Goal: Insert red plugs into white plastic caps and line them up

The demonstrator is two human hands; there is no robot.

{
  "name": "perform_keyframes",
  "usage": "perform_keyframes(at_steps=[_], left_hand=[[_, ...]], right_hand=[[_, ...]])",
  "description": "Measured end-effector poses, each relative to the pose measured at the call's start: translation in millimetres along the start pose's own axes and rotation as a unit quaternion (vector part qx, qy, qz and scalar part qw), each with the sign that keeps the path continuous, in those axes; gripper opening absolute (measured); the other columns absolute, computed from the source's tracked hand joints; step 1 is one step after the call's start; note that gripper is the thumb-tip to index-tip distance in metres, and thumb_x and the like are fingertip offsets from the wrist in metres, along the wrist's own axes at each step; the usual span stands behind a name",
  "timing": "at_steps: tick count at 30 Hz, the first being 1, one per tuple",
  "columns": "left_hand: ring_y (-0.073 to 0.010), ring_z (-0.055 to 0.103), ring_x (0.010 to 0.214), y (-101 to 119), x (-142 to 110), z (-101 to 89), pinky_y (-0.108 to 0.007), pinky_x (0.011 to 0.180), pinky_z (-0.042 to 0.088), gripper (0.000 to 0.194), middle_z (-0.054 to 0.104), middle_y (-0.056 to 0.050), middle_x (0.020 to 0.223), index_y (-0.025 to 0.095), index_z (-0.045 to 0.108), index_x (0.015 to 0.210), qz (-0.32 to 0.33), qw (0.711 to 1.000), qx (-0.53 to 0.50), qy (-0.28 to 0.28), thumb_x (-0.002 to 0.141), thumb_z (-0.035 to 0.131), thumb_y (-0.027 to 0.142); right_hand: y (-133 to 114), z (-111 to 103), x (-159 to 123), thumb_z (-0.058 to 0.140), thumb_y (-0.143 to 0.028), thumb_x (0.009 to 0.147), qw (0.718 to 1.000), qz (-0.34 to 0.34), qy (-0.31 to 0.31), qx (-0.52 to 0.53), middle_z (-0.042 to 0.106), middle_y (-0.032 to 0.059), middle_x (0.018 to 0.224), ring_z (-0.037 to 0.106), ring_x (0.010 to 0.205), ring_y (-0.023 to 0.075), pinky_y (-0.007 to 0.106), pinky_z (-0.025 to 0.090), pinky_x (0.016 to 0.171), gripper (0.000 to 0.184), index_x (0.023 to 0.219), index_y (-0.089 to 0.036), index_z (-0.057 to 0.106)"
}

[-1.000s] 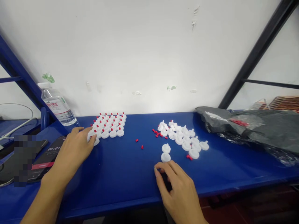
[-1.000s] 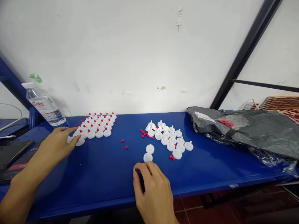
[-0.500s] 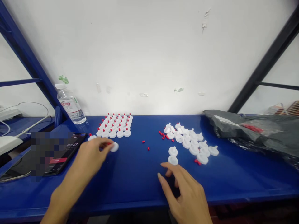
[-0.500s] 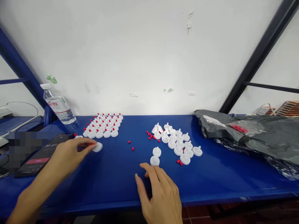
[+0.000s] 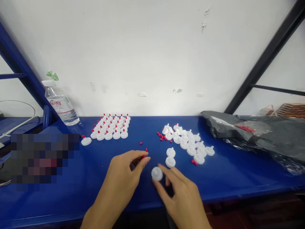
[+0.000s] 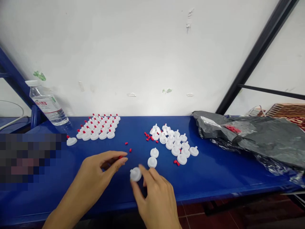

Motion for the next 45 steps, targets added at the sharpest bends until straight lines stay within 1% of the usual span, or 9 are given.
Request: perform_keyframes(at_steps=[6,14,18,22,27,31,35,39,45], left_hand=[[-0.0205,0.068,0.081,-14,12,6.2,-0.033,0.076,0.052,0.050,0.072,-0.006,0.105,0.025,0.052,0.143,0.015,0.995,0.103,0.010,0.098,0.044,0.043],[-0.0327,0.066,0.097,-58,31,-92.8,-0.046,0.086,0.051,0.048,0.060,-0.017,0.126,0.019,0.062,0.130,-0.076,0.915,0.371,0.139,0.097,0.037,0.044],[-0.0446,0.060,0.111,-85,47,-129.2,-0.055,0.085,0.050,0.061,0.051,-0.025,0.135,0.008,0.041,0.148,-0.127,0.883,0.442,0.094,0.099,0.030,0.043],[-0.0401,0.061,0.112,-112,60,-135.8,-0.049,0.088,0.049,0.053,0.061,-0.024,0.128,0.005,0.053,0.136,-0.113,0.886,0.449,0.020,0.097,0.037,0.036],[-0.0329,0.070,0.092,-120,60,-133.3,-0.039,0.077,0.049,0.038,0.075,-0.014,0.097,0.016,0.073,0.101,-0.086,0.893,0.440,0.025,0.092,0.039,0.029],[-0.0305,0.072,0.084,-86,42,-121.4,-0.036,0.072,0.050,0.033,0.077,-0.009,0.086,0.020,0.075,0.095,-0.084,0.917,0.383,0.080,0.087,0.045,0.031],[-0.0231,0.072,0.078,-33,15,-71.9,-0.029,0.074,0.054,0.027,0.078,-0.002,0.088,0.024,0.077,0.090,-0.040,0.989,0.143,-0.009,0.079,0.060,0.043],[-0.0160,0.069,0.067,7,-7,-8.5,-0.022,0.066,0.051,0.021,0.078,0.001,0.080,0.025,0.078,0.084,0.015,0.984,0.025,-0.177,0.083,0.059,0.032],[-0.0148,0.071,0.073,13,-7,21.5,-0.021,0.071,0.049,0.025,0.078,0.002,0.086,0.027,0.078,0.086,0.068,0.984,0.037,-0.161,0.089,0.054,0.025]], right_hand=[[8,-1,0,0.052,-0.034,0.099,0.992,0.094,0.048,0.074,0.055,-0.0072,0.063,0.053,0.045,0.0107,0.022,0.046,0.050,0.054,0.149,-0.017,0.038],[-1,-5,-1,0.050,-0.030,0.098,0.999,0.003,0.019,0.028,0.063,-0.0003,0.076,0.062,0.058,0.0138,0.025,0.044,0.055,0.020,0.106,-0.025,0.068],[-1,-3,2,0.047,-0.034,0.100,0.999,0.023,0.019,-0.015,0.064,0.0007,0.071,0.061,0.052,0.0149,0.027,0.043,0.052,0.034,0.124,-0.020,0.066],[0,-3,2,0.045,-0.034,0.100,0.999,0.031,0.024,-0.024,0.065,0.0006,0.073,0.061,0.052,0.0151,0.027,0.043,0.050,0.037,0.129,-0.020,0.063],[-2,-5,1,0.047,-0.030,0.099,0.999,0.026,0.027,0.022,0.063,-0.0014,0.071,0.059,0.053,0.0137,0.026,0.043,0.053,0.024,0.109,-0.025,0.069],[-4,-6,1,0.050,-0.033,0.098,0.999,0.017,0.021,0.040,0.061,-0.0018,0.069,0.059,0.054,0.0139,0.026,0.045,0.057,0.023,0.111,-0.026,0.068],[-6,-11,0,0.064,-0.044,0.091,0.997,0.011,-0.035,0.064,0.068,-0.0004,0.087,0.062,0.060,0.0134,0.024,0.049,0.055,0.044,0.132,-0.029,0.059],[-6,-15,0,0.070,-0.047,0.085,0.995,0.001,-0.064,0.077,0.069,0.0005,0.103,0.063,0.064,0.0127,0.024,0.052,0.057,0.050,0.132,-0.032,0.061],[-4,-11,2,0.064,-0.037,0.091,0.994,0.032,-0.058,0.084,0.068,0.0008,0.100,0.066,0.069,0.0141,0.023,0.048,0.054,0.022,0.111,-0.030,0.071]])
Point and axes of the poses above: each hand's wrist, its own x-axis towards the middle knuckle, its own z-axis out of the palm, y = z × x, the point moved 3 cm from there along x, towards the middle knuckle
